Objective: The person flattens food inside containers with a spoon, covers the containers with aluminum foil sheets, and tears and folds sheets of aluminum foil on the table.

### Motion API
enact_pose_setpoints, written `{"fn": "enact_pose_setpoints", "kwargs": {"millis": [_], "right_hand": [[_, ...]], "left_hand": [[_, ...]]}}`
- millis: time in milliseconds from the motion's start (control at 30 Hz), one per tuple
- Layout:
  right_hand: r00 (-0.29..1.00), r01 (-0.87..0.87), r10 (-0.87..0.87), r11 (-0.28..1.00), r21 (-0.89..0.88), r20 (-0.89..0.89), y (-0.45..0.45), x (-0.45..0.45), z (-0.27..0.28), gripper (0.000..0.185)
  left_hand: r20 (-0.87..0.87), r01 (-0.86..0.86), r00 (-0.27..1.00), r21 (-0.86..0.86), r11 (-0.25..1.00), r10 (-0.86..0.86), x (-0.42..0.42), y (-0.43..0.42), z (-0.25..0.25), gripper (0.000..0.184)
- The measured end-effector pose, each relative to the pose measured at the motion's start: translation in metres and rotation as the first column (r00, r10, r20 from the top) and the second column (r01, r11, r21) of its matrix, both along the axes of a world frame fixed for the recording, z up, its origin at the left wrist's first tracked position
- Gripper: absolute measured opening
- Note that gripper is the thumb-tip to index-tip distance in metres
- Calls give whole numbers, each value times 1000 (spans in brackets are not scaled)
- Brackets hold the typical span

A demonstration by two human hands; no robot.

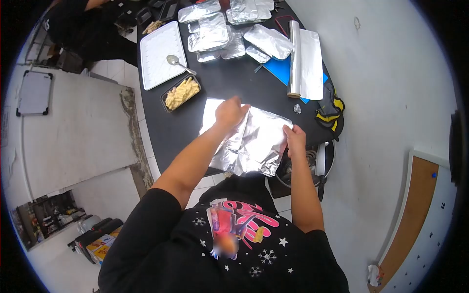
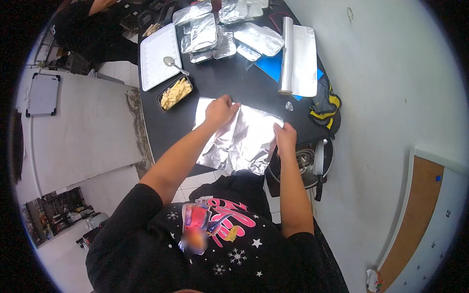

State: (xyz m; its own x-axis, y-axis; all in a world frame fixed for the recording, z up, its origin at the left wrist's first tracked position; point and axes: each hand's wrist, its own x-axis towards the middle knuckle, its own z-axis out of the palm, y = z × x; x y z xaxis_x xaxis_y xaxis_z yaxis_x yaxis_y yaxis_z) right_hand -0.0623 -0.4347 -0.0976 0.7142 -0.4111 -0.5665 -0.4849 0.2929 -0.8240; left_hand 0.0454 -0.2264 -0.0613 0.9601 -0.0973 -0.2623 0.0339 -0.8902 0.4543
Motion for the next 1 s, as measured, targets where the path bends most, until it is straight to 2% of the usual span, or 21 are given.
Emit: {"fn": "enact_pose_setpoints", "kwargs": {"millis": [167,367,467,667,767,800,867,933,1000], "right_hand": [[998,34,-33,999,18,-53,1,6,9,28],[1000,4,-4,999,-32,1,-2,-1,0,31],[997,35,-35,999,1,71,3,-7,-9,29],[994,109,-109,994,0,14,18,-14,7,30],[987,135,-140,989,57,85,18,-12,-4,22],[989,129,-142,972,195,52,12,-14,-5,20],[989,143,-137,875,463,-47,11,-19,36,24],[996,-93,82,874,477,44,14,-53,34,32],[942,-336,298,822,461,155,12,-82,37,46]], "left_hand": [[0,-47,999,10,999,47,-2,-5,4,36],[7,-117,993,4,993,117,-4,-8,0,34],[-33,-147,989,6,989,147,-5,-11,5,33],[-37,-168,985,-3,986,168,-9,-15,12,34],[-38,-152,988,-2,988,152,-9,-14,14,35],[3,-150,989,-19,989,150,-10,-15,13,35],[56,-139,988,-37,990,141,-13,-13,7,35],[35,-123,992,-18,992,123,-12,-11,4,35],[18,-111,994,-5,994,111,-11,-13,10,33]]}}
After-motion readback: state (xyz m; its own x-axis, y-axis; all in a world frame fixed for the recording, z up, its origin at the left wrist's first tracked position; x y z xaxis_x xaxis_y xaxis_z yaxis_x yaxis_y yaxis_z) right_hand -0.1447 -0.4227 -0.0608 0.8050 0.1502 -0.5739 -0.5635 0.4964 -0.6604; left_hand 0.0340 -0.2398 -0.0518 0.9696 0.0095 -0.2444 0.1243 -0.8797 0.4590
